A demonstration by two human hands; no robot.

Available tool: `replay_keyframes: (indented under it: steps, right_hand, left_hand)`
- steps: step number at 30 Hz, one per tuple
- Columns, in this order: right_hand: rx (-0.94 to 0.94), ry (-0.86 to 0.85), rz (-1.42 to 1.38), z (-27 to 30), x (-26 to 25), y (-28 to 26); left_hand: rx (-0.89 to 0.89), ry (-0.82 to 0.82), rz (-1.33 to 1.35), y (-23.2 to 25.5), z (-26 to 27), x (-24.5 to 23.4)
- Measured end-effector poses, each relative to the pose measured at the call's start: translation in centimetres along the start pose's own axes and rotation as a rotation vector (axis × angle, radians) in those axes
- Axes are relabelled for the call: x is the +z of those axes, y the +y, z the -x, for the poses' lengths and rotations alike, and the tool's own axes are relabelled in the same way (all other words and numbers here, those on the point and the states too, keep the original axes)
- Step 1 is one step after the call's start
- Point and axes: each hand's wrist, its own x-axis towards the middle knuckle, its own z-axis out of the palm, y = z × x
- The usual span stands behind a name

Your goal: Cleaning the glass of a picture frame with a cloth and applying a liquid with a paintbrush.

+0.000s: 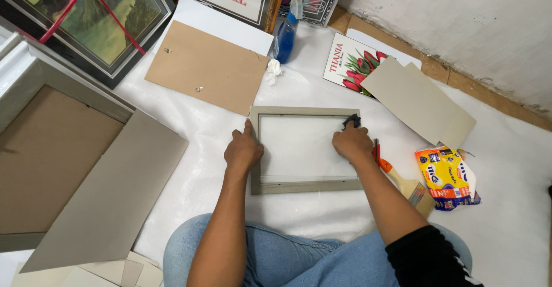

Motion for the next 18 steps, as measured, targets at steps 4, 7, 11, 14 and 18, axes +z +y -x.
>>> replay_keyframes:
  steps: [4,7,11,14,18]
  right_hand:
    - [-0.093,-0.049,0.070,0.6,0.1,-0.7]
    - [-0.133,-0.081,0.138,2.5,-2.1,-0.7]
    - [-0.177,-0.067,0.114,2.8,-2.0,-0.3]
    - [-0.183,-0.082,0.087,1.8,-0.9,1.1]
    - [-0.070,-0.019,0.073,2.2,-0.6,-0.7]
  left_hand:
    - [0.002,0.000,-0.041,-0.3,-1.1,0.5]
    - [-0.003,-0.009,-0.028,-0.7,-1.1,0.9]
    - [-0.012,-0.013,-0.018,-0.6,-1.0,1.0]
    - [-0.016,-0.023,-0.023,-0.4,-0.3,0.5]
    - [-0.007,-0.008,-0.009,-0.5,-1.1,1.0]
